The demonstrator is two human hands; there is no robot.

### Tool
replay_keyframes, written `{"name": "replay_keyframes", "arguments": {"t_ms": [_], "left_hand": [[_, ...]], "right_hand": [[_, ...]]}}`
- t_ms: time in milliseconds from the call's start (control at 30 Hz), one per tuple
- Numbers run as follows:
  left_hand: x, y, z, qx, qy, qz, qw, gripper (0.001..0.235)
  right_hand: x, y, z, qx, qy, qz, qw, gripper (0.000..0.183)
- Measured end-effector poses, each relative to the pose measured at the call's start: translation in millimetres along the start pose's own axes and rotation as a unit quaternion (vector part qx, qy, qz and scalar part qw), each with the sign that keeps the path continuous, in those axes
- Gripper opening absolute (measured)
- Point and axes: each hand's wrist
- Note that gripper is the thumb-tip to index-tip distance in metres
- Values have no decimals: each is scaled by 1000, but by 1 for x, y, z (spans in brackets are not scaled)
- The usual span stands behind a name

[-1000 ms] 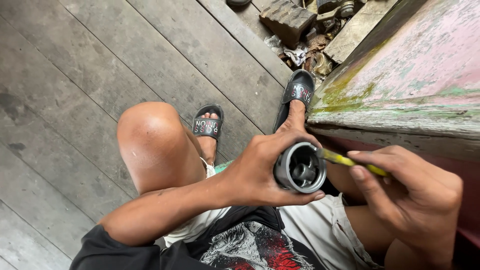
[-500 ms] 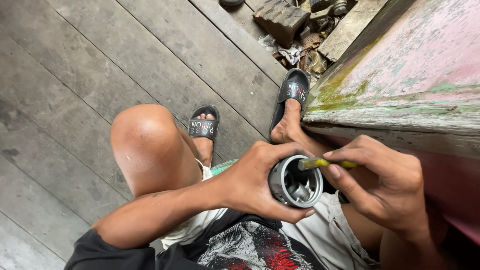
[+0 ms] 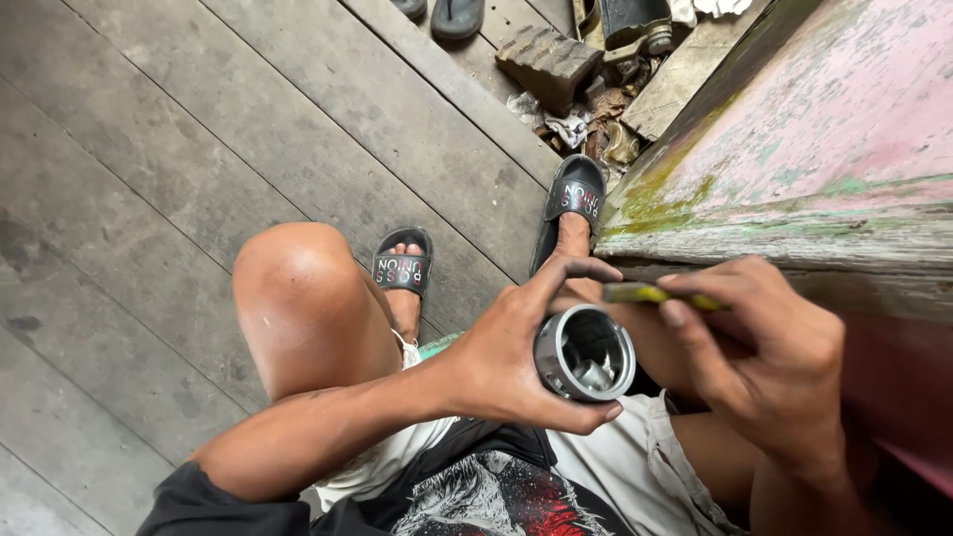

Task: Refining and smoothing the edges of a motorcycle engine piston using a small hand scraper tool.

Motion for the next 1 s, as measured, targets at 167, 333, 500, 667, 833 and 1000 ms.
{"name": "replay_keyframes", "arguments": {"t_ms": [167,333,500,667,833,1000], "left_hand": [[-8,-2,-1,35,16,-49,998,65],[-29,-6,-5,29,-71,-279,957,60],[-33,1,1,66,-149,-380,911,60],[-26,6,4,110,-163,-239,951,50],[-33,9,5,100,-165,-333,923,48],[-37,10,10,121,-175,-312,926,44]], "right_hand": [[-4,-3,-9,-33,42,146,988,15],[-1,4,-18,10,55,133,990,16],[-11,5,-14,-7,-51,33,998,18],[-2,12,-17,-9,-63,22,998,20],[4,12,-17,6,17,7,1000,15],[4,19,-22,-29,-8,70,997,17]]}}
Point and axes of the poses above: each hand's wrist, its own z-axis towards the middle knuckle, its own y-axis out of the palm, x = y × z, and after that the axes turned 11 degrees about -z, right-handed
